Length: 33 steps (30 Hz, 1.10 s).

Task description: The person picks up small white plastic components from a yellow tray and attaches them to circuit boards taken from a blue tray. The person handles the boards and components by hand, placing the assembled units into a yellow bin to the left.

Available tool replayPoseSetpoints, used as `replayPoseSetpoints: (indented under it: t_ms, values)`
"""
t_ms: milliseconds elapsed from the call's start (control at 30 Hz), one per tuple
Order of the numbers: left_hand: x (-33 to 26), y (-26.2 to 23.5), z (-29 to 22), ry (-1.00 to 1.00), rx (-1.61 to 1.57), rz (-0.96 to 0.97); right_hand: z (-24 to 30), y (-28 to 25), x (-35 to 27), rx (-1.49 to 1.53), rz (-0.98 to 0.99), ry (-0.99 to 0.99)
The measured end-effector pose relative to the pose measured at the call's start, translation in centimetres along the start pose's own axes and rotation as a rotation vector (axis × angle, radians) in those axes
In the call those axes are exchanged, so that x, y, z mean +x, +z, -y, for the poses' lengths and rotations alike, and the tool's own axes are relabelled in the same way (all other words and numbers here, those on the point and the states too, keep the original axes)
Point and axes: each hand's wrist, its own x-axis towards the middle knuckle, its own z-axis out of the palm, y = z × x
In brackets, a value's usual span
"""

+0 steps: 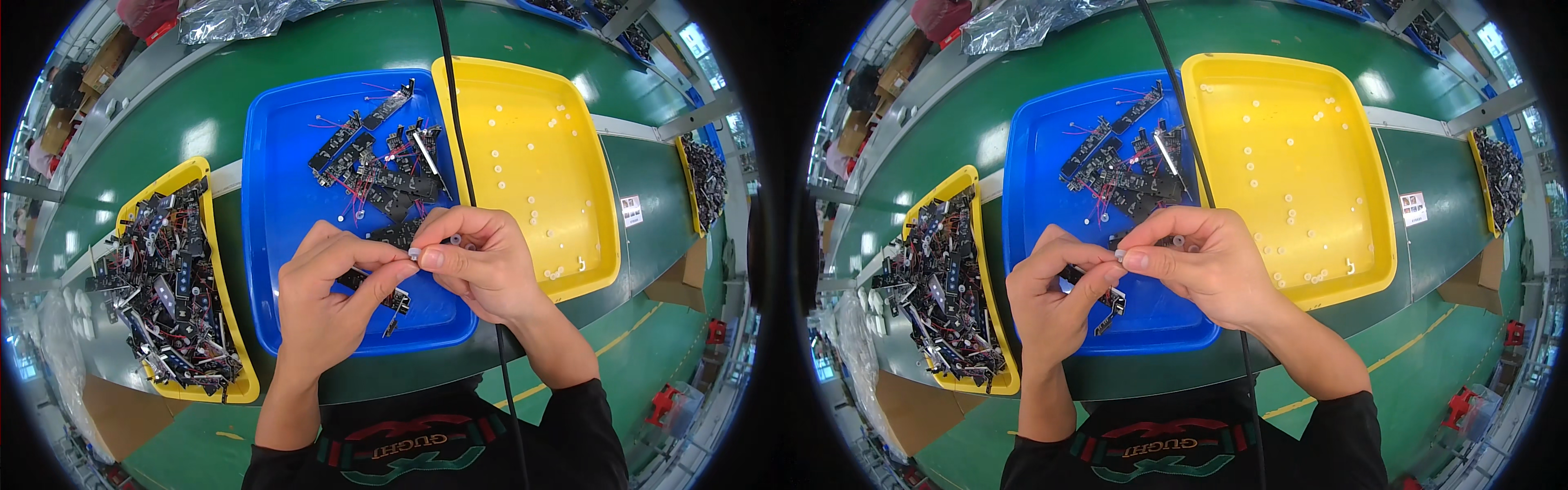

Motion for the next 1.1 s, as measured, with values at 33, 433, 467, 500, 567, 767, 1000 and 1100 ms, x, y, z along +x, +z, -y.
replayPoseSetpoints:
  t_ms: [33,433,467,500,567,767,1000,1100]
  values:
    - [0.0,-0.1,0.1,-0.003,-0.009,0.008,0.0,0.0,0.0,-0.005,0.010,-0.012]
    - [-0.2,0.3,0.0,0.012,-0.010,-0.113,-1.1,0.1,-0.2,-0.116,0.055,-0.256]
    - [-0.2,0.3,0.0,0.021,0.012,-0.109,-1.3,0.1,-0.2,-0.147,0.061,-0.303]
    - [-0.2,0.3,0.0,0.006,-0.012,-0.111,-1.4,0.1,-0.3,-0.177,0.067,-0.350]
    - [-0.3,0.5,-0.2,-0.030,-0.059,-0.114,-1.5,0.2,-0.3,-0.132,0.067,-0.341]
    - [-0.3,1.0,-0.2,0.037,0.046,-0.212,-1.7,0.1,-0.2,-0.113,0.062,-0.308]
    - [-0.3,1.1,-0.6,-0.144,-0.236,-0.225,-1.8,0.7,-0.3,-0.211,0.088,-0.417]
    - [0.0,0.6,-1.1,-0.195,-0.450,-0.118,-1.1,0.8,-0.5,-0.112,0.118,-0.359]
